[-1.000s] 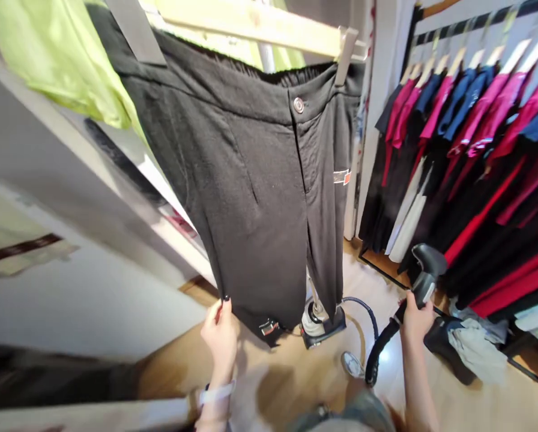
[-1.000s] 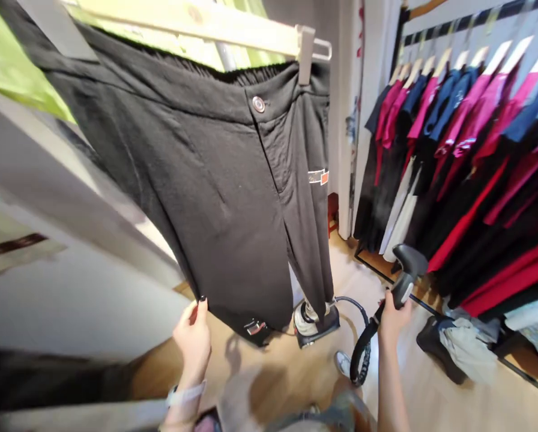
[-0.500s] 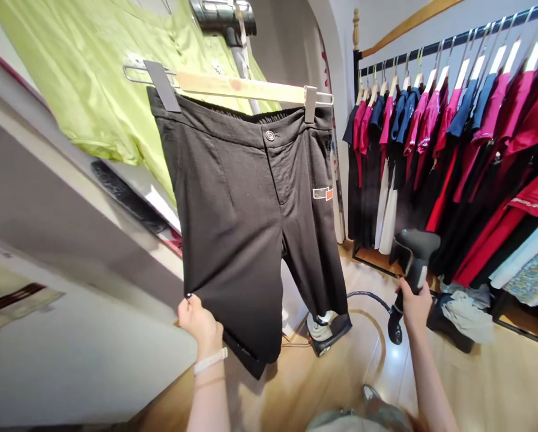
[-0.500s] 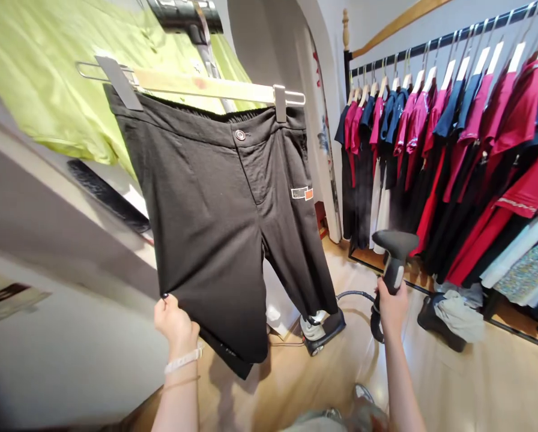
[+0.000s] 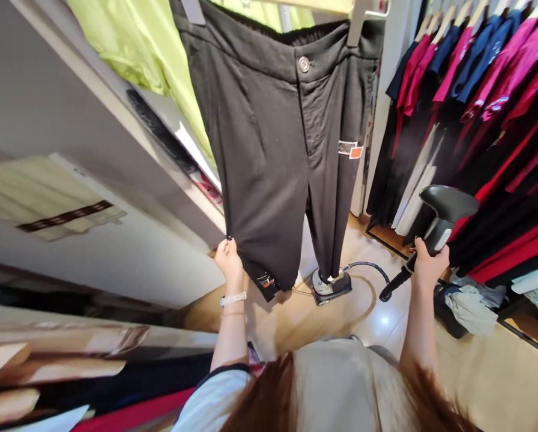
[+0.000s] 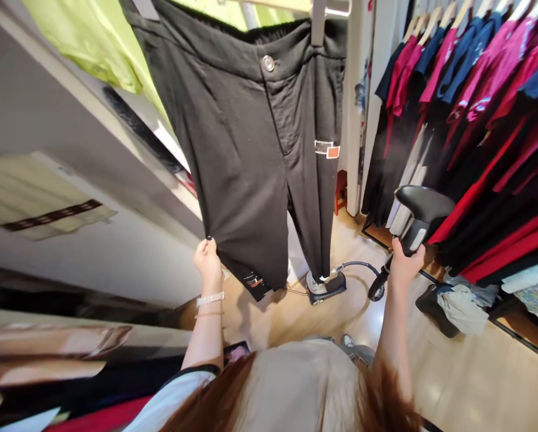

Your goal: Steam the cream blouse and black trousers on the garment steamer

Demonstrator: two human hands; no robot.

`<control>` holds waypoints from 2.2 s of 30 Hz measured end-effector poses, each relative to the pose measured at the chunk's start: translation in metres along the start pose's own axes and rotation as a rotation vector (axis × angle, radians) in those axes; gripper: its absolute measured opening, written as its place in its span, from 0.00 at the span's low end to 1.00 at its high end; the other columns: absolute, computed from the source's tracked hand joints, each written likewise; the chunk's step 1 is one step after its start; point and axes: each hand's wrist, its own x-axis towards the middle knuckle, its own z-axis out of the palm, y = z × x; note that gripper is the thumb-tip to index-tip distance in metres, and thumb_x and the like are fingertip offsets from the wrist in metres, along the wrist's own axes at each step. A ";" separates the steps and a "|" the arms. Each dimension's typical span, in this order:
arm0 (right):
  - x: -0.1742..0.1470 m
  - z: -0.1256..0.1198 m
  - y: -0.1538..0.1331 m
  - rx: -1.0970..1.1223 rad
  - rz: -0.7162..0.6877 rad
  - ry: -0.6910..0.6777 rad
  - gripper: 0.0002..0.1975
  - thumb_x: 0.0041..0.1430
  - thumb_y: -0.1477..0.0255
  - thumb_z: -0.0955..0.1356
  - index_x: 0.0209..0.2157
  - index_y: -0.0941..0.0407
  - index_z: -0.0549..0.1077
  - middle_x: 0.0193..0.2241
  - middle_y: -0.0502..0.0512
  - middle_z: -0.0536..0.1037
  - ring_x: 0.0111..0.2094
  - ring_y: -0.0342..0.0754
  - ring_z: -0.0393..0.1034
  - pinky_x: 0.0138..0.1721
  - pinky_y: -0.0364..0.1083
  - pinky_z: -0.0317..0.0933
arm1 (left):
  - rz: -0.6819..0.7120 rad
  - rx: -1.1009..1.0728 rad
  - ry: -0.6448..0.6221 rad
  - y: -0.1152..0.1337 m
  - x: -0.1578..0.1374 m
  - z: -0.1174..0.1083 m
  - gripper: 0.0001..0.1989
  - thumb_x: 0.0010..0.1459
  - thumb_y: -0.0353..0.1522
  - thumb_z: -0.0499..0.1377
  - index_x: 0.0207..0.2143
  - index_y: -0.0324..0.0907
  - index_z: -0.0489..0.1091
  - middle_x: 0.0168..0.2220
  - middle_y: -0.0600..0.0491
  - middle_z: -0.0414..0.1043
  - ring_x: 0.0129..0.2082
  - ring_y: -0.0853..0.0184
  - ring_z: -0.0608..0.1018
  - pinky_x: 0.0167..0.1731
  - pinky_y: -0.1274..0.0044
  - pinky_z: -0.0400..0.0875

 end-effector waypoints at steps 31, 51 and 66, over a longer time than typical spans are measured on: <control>-0.121 0.061 -0.007 -0.497 -0.560 -0.987 0.26 0.55 0.67 0.69 0.56 0.55 0.70 0.49 0.58 0.80 0.46 0.59 0.77 0.44 0.53 0.69 | -0.245 0.012 -0.181 -0.028 -0.168 0.000 0.19 0.62 0.48 0.59 0.38 0.43 0.60 0.28 0.56 0.73 0.24 0.63 0.82 0.28 0.73 0.76; -0.127 0.146 -0.097 -0.287 -0.646 -1.017 0.28 0.52 0.66 0.70 0.56 0.52 0.70 0.49 0.54 0.80 0.46 0.58 0.76 0.47 0.53 0.68 | -0.309 0.151 -0.181 -0.016 -0.181 -0.041 0.28 0.48 0.52 0.67 0.21 0.45 0.54 0.16 0.63 0.56 0.16 0.73 0.68 0.19 0.82 0.60; -0.146 0.151 -0.092 -0.236 -0.417 -0.976 0.25 0.52 0.62 0.69 0.53 0.51 0.71 0.40 0.52 0.80 0.39 0.55 0.75 0.42 0.51 0.67 | -0.299 0.167 -0.196 -0.006 -0.193 -0.041 0.22 0.49 0.51 0.67 0.24 0.45 0.63 0.16 0.63 0.52 0.15 0.73 0.61 0.16 0.80 0.58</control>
